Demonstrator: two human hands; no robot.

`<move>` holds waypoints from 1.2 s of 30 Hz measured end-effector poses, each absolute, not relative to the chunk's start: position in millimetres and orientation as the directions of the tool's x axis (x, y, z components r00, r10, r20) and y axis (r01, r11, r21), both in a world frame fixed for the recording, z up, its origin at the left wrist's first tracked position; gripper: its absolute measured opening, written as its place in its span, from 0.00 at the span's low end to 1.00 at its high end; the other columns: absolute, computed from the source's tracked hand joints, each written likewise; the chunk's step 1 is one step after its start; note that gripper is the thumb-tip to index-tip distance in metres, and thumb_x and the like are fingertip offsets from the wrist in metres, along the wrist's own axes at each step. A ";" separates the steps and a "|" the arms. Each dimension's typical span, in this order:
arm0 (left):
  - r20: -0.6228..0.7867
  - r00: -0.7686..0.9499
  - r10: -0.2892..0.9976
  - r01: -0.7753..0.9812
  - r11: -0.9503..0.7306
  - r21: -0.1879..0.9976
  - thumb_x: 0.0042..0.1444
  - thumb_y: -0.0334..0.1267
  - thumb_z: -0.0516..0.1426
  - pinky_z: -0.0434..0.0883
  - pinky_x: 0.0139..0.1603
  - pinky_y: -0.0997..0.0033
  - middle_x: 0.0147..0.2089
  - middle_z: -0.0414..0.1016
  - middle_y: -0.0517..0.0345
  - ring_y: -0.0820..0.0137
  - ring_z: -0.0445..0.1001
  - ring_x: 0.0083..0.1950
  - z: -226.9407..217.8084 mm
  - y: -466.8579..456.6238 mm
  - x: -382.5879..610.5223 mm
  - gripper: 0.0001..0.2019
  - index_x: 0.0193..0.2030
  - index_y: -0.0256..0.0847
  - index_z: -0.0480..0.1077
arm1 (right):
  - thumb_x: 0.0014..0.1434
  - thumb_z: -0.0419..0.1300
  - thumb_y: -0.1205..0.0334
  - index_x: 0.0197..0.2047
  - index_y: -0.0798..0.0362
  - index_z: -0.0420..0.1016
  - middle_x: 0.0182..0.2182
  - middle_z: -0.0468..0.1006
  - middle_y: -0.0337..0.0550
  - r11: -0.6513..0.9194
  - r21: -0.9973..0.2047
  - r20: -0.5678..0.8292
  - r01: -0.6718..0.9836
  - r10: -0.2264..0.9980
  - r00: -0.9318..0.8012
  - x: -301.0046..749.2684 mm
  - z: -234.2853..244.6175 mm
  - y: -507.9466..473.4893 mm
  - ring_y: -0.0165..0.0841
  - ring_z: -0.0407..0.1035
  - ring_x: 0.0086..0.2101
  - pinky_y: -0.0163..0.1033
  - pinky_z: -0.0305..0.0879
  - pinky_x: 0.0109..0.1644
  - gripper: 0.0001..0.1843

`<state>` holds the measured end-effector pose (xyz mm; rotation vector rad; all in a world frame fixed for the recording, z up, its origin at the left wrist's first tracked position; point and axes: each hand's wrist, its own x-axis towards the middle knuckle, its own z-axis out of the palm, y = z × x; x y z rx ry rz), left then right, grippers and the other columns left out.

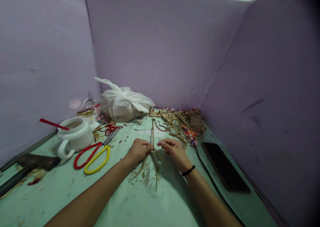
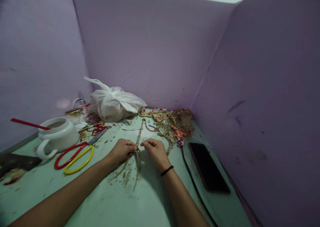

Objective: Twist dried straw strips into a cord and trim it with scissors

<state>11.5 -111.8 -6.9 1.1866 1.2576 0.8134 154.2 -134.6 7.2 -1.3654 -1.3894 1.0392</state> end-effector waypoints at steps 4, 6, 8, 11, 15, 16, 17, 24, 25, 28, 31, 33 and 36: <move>-0.281 0.173 0.944 0.120 0.263 0.957 0.38 0.26 0.52 0.45 0.16 0.79 0.09 0.55 0.68 0.82 0.49 0.13 -3.7 -113.2 12.2 0.05 0.18 0.33 0.68 | 0.45 0.55 0.64 0.26 0.57 0.77 0.27 0.76 0.45 0.118 -0.907 0.146 0.404 0.988 0.040 150.1 -2.1 -133.0 0.33 0.67 0.29 0.34 0.61 0.32 0.10; -0.286 0.170 0.943 0.105 0.271 0.957 0.38 0.26 0.52 0.45 0.16 0.79 0.09 0.55 0.68 0.82 0.49 0.13 -2.3 -113.7 12.5 0.04 0.18 0.34 0.67 | 0.45 0.54 0.65 0.29 0.57 0.78 0.28 0.78 0.46 0.088 -0.890 0.129 0.448 0.990 0.061 147.2 -7.6 -132.6 0.34 0.68 0.29 0.36 0.62 0.33 0.12; -0.295 0.169 0.940 0.102 0.281 0.954 0.38 0.27 0.53 0.45 0.15 0.79 0.09 0.56 0.68 0.82 0.49 0.13 -1.0 -114.2 12.4 0.04 0.18 0.34 0.67 | 0.45 0.53 0.64 0.32 0.57 0.78 0.28 0.79 0.47 0.052 -0.893 0.102 0.447 0.991 0.087 145.0 -12.9 -132.3 0.35 0.70 0.29 0.37 0.63 0.33 0.14; -0.310 0.169 0.936 0.111 0.294 0.949 0.39 0.27 0.53 0.44 0.15 0.79 0.10 0.57 0.68 0.82 0.48 0.12 1.1 -115.1 12.0 0.04 0.19 0.35 0.67 | 0.46 0.53 0.63 0.32 0.58 0.79 0.28 0.79 0.47 0.044 -0.882 0.102 0.468 0.990 0.100 143.6 -18.9 -131.9 0.36 0.71 0.29 0.38 0.65 0.34 0.15; -0.312 0.170 0.935 0.110 0.297 0.949 0.39 0.27 0.53 0.45 0.15 0.79 0.10 0.57 0.67 0.81 0.49 0.12 1.9 -115.3 11.9 0.04 0.19 0.35 0.68 | 0.44 0.54 0.64 0.32 0.57 0.79 0.28 0.79 0.46 0.040 -0.877 0.079 0.479 0.995 0.063 143.4 -23.0 -131.9 0.35 0.71 0.30 0.37 0.65 0.35 0.14; -0.312 0.170 0.935 0.110 0.297 0.948 0.39 0.27 0.53 0.45 0.15 0.79 0.09 0.57 0.67 0.81 0.49 0.12 1.3 -115.0 12.0 0.04 0.19 0.35 0.67 | 0.44 0.54 0.65 0.32 0.57 0.79 0.28 0.79 0.46 0.051 -0.880 0.086 0.473 0.995 0.053 143.2 -23.7 -131.8 0.35 0.71 0.30 0.37 0.65 0.35 0.14; -0.311 0.170 0.935 0.110 0.296 0.949 0.39 0.27 0.53 0.45 0.15 0.79 0.09 0.57 0.67 0.81 0.49 0.12 0.4 -114.6 12.1 0.04 0.19 0.35 0.67 | 0.44 0.54 0.65 0.31 0.57 0.78 0.28 0.79 0.46 0.060 -0.883 0.093 0.466 0.994 0.048 143.0 -24.4 -131.5 0.35 0.71 0.30 0.36 0.65 0.34 0.13; -0.285 0.182 0.941 0.120 0.267 0.956 0.39 0.29 0.54 0.44 0.14 0.79 0.09 0.57 0.68 0.82 0.49 0.11 -6.6 -111.6 11.3 0.03 0.19 0.34 0.67 | 0.44 0.55 0.60 0.23 0.59 0.75 0.18 0.74 0.41 0.020 -0.939 0.049 0.344 0.996 0.077 141.1 -24.8 -129.8 0.27 0.63 0.20 0.31 0.58 0.24 0.11; -0.280 0.187 0.941 0.125 0.260 0.957 0.40 0.29 0.54 0.44 0.14 0.79 0.09 0.57 0.68 0.82 0.49 0.11 -6.4 -111.8 11.1 0.04 0.19 0.34 0.67 | 0.45 0.55 0.59 0.22 0.59 0.74 0.16 0.72 0.40 0.021 -0.944 0.043 0.330 0.997 0.060 140.7 -23.7 -130.3 0.26 0.61 0.18 0.30 0.55 0.22 0.12; -0.270 0.204 0.941 0.149 0.242 0.959 0.40 0.29 0.54 0.43 0.14 0.79 0.09 0.57 0.68 0.83 0.48 0.11 -4.4 -113.2 10.4 0.04 0.19 0.34 0.67 | 0.45 0.56 0.55 0.22 0.59 0.74 0.14 0.69 0.37 0.019 -0.952 0.020 0.305 1.000 0.001 140.2 -20.6 -132.7 0.24 0.57 0.16 0.30 0.51 0.19 0.15; -0.262 0.226 0.938 0.167 0.228 0.959 0.39 0.30 0.53 0.43 0.13 0.79 0.09 0.57 0.68 0.83 0.48 0.10 -3.1 -114.7 10.0 0.04 0.18 0.34 0.66 | 0.44 0.56 0.58 0.24 0.59 0.75 0.16 0.71 0.39 0.023 -0.930 0.025 0.368 1.000 0.000 141.1 -20.0 -134.4 0.25 0.59 0.17 0.30 0.52 0.20 0.12; -0.254 0.249 0.935 0.177 0.214 0.961 0.39 0.30 0.53 0.43 0.13 0.78 0.09 0.57 0.68 0.83 0.48 0.10 -4.1 -114.6 10.0 0.04 0.17 0.35 0.65 | 0.44 0.55 0.61 0.24 0.58 0.76 0.17 0.73 0.41 0.044 -0.887 0.061 0.459 0.998 0.024 142.1 -20.2 -135.1 0.27 0.62 0.19 0.30 0.53 0.21 0.11; -0.249 0.272 0.930 0.195 0.200 0.960 0.38 0.31 0.53 0.42 0.12 0.78 0.08 0.56 0.68 0.83 0.47 0.09 -7.5 -112.8 10.8 0.05 0.16 0.35 0.64 | 0.44 0.55 0.63 0.24 0.56 0.76 0.19 0.75 0.42 0.047 -0.831 0.096 0.555 0.994 0.060 143.2 -17.7 -135.3 0.28 0.64 0.21 0.31 0.54 0.23 0.10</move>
